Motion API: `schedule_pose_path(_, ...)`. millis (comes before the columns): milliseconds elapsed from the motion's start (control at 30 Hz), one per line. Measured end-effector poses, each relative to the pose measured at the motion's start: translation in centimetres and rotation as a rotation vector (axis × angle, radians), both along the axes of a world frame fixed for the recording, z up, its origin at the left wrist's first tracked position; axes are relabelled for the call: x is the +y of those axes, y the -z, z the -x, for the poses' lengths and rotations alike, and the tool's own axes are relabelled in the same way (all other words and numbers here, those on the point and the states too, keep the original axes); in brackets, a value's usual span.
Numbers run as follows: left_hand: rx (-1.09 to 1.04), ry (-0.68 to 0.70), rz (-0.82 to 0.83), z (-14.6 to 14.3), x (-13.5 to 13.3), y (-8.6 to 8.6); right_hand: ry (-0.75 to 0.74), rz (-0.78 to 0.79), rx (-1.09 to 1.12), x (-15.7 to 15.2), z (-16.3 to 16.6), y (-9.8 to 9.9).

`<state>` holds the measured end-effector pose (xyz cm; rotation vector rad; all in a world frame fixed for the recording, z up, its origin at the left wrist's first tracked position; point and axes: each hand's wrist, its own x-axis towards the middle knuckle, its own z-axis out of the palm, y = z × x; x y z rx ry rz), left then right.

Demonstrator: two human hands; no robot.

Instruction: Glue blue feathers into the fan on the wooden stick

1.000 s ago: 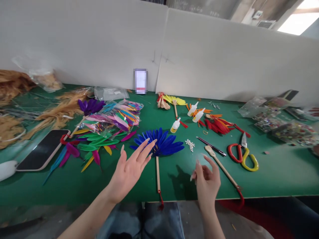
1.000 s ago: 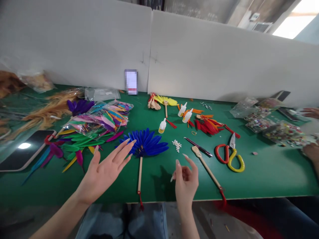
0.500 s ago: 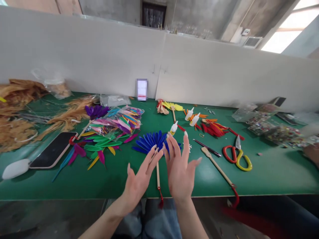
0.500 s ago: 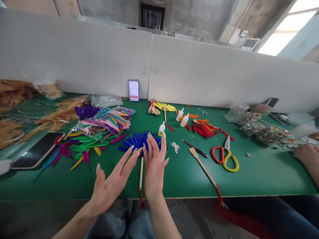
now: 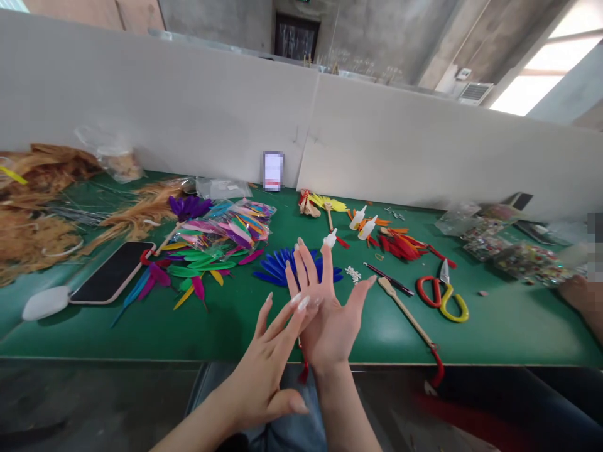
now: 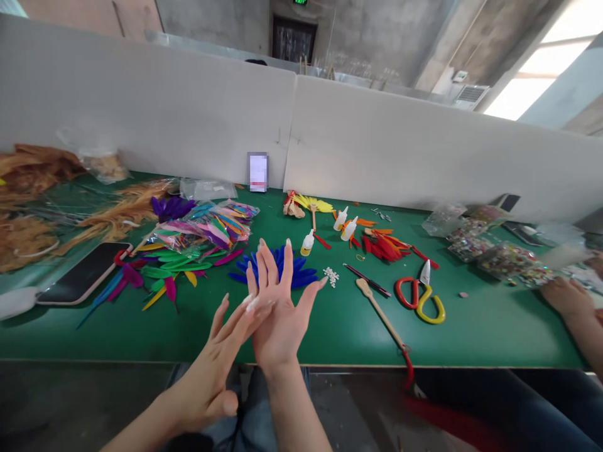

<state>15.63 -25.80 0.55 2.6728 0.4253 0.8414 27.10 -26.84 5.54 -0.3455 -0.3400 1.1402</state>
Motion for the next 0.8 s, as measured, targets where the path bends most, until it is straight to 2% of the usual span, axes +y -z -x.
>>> schedule_pose_path(167, 0.023, -0.108, -0.04, 0.1, -0.2, -0.3, -0.045, 0.034, -0.001, -0.5, 0.3, 0.0)
schedule_pose_path(333, 0.021, -0.046, -0.14, 0.1, -0.4, -0.2, -0.037, 0.021, -0.009, -0.4, 0.2, -0.1)
schedule_pose_path(467, 0.013, -0.124, -0.208, 0.4, -0.2, 0.0, -0.062, 0.052, -0.028, -0.4, 0.3, -0.1)
schedule_pose_path(600, 0.015, -0.148, -0.18, 0.2, -0.4, -0.2, -0.087, 0.097, -0.063, -0.5, 0.6, 0.0)
schedule_pose_path(733, 0.018, -0.109, -0.156, 0.3, -1.3, -0.2, -0.042, 0.076, -0.082, -0.5, 0.7, -0.1)
schedule_pose_path(800, 0.0, -0.14, -0.155, 0.4, -1.5, -0.3, -0.042, 0.068, -0.081, -0.7, 0.9, -0.1)
